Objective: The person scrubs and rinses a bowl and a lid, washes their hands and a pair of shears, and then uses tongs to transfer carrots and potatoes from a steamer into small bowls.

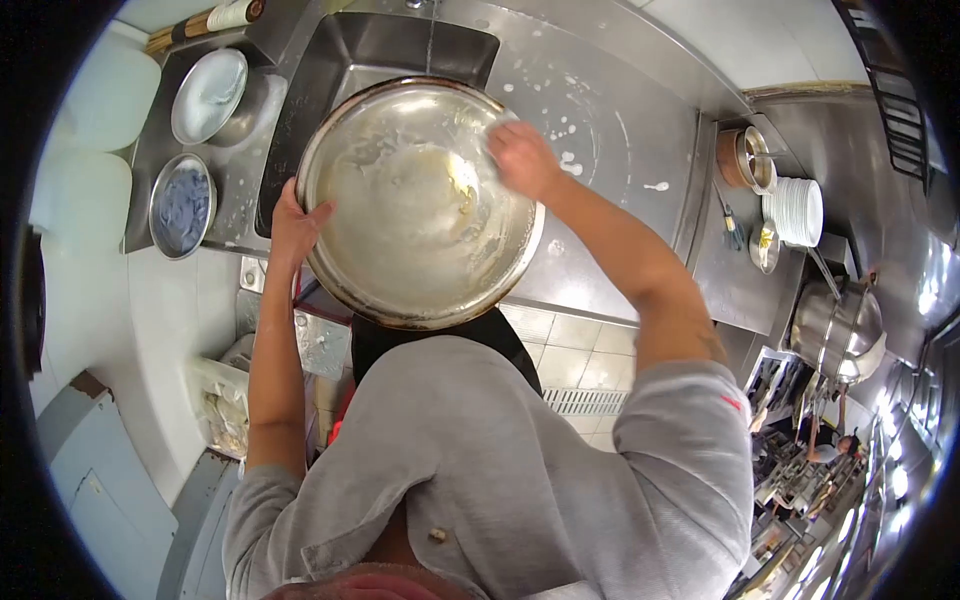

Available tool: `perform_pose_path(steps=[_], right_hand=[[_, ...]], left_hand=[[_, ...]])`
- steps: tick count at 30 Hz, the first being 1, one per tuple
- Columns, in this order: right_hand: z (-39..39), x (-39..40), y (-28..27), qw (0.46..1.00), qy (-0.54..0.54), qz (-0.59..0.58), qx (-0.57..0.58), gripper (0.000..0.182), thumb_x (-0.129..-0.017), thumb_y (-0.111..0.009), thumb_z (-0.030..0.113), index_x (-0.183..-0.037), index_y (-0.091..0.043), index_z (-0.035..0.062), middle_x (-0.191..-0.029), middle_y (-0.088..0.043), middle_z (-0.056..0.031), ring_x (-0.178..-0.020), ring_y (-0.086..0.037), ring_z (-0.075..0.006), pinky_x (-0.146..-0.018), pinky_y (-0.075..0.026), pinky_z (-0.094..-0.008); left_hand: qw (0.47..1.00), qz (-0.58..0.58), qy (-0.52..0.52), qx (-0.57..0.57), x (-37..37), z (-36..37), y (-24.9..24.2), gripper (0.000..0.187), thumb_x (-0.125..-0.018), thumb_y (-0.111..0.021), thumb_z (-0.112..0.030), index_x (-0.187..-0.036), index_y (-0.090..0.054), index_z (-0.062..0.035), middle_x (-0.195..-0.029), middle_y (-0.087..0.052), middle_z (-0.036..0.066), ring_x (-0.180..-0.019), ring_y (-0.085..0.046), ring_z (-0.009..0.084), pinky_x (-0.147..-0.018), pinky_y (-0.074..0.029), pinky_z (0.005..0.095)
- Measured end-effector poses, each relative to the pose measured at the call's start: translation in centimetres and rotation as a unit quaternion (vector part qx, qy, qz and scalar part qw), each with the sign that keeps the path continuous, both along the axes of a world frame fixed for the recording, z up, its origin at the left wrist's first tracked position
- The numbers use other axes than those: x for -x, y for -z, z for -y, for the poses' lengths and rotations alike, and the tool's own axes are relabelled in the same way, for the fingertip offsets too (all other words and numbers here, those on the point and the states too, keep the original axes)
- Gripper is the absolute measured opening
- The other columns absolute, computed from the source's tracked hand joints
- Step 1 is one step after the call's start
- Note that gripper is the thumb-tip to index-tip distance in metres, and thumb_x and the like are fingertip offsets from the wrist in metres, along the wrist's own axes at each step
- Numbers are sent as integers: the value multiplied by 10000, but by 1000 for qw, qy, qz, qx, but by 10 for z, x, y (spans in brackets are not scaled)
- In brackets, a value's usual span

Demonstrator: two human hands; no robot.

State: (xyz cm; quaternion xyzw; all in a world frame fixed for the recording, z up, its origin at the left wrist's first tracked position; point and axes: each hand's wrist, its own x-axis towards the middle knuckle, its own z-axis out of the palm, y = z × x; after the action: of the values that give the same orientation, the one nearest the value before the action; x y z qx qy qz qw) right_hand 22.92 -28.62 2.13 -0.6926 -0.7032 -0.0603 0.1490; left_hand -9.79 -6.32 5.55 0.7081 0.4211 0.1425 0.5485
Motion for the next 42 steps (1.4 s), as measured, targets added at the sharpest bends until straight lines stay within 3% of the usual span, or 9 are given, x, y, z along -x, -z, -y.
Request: perform_pose_path(steps=[4,8,13,19,21,25,35,37,42], right_hand=[[-118,31,26,988,-24,-55,-141,137,-713,-628,74,-835,-668,29,-944,-661,-128,-949,-614,-307,-876,-500,-425],[-80,32,3,993,50,42,97,152,-697,-634,70,-836,-678,27,-935,-658,-113,-974,-607,-295,-889,-489,-401],[2,16,-3,998,61,5,11,173,-660,-660,38,-830,-686,39,-1004,-673,-105,-1021,-607,-285,-913,-488,-392],[-102,37,19,987,1,-57,-148,153,-653,-645,30,-802,-676,33,-981,-683,-120,-997,-617,-286,-906,-501,-404],[-73,26,18,999,41,-1,12,153,-649,-642,29,-798,-677,36,-985,-681,-113,-984,-618,-281,-892,-503,-396],[41,29,1,998,64,4,4,224,-660,-658,27,-882,-683,22,-1060,-672,-106,-1010,-607,-274,-878,-494,-401],[-1,10,1,998,55,-33,5,170,-658,-647,16,-828,-652,26,-935,-668,-121,-937,-603,-296,-875,-502,-417],[56,38,-8,990,68,-58,108,157,-635,-643,-7,-786,-655,31,-873,-666,-130,-897,-614,-305,-853,-513,-408],[104,134,-21,966,-7,-249,71,97,-607,-633,-27,-685,-628,32,-806,-649,-155,-827,-625,-315,-835,-527,-408]], left_hand=[[1000,-3,12,28,5,-6,11,390,-793,-762,-74,-1137,-609,27,-1016,-722,137,-918,-687,197,-837,-529,328],[1000,9,10,10,10,-7,21,403,-789,-768,-101,-1137,-613,30,-1005,-727,138,-897,-693,202,-815,-537,334],[998,-36,45,-24,1,-14,8,412,-795,-771,-91,-1153,-612,34,-1012,-727,129,-906,-689,187,-820,-538,328],[999,4,33,34,-2,-15,9,376,-812,-762,-38,-1154,-618,24,-1023,-729,105,-909,-682,163,-828,-538,316],[998,-1,27,50,3,-14,8,372,-814,-760,-33,-1153,-619,23,-1025,-729,103,-911,-681,161,-831,-537,314],[999,-10,42,10,-2,-15,1,372,-813,-754,-39,-1152,-617,28,-1021,-730,110,-908,-682,165,-827,-537,317],[999,26,5,31,-3,-15,20,377,-818,-743,-52,-1168,-627,23,-1020,-735,108,-879,-684,159,-811,-536,306],[998,30,-1,48,-5,-8,7,389,-816,-747,-60,-1179,-631,15,-1016,-734,102,-874,-683,148,-806,-538,307],[1000,14,0,16,-10,-1,-6,415,-806,-762,-97,-1186,-633,10,-1019,-733,109,-881,-689,158,-813,-540,315]])
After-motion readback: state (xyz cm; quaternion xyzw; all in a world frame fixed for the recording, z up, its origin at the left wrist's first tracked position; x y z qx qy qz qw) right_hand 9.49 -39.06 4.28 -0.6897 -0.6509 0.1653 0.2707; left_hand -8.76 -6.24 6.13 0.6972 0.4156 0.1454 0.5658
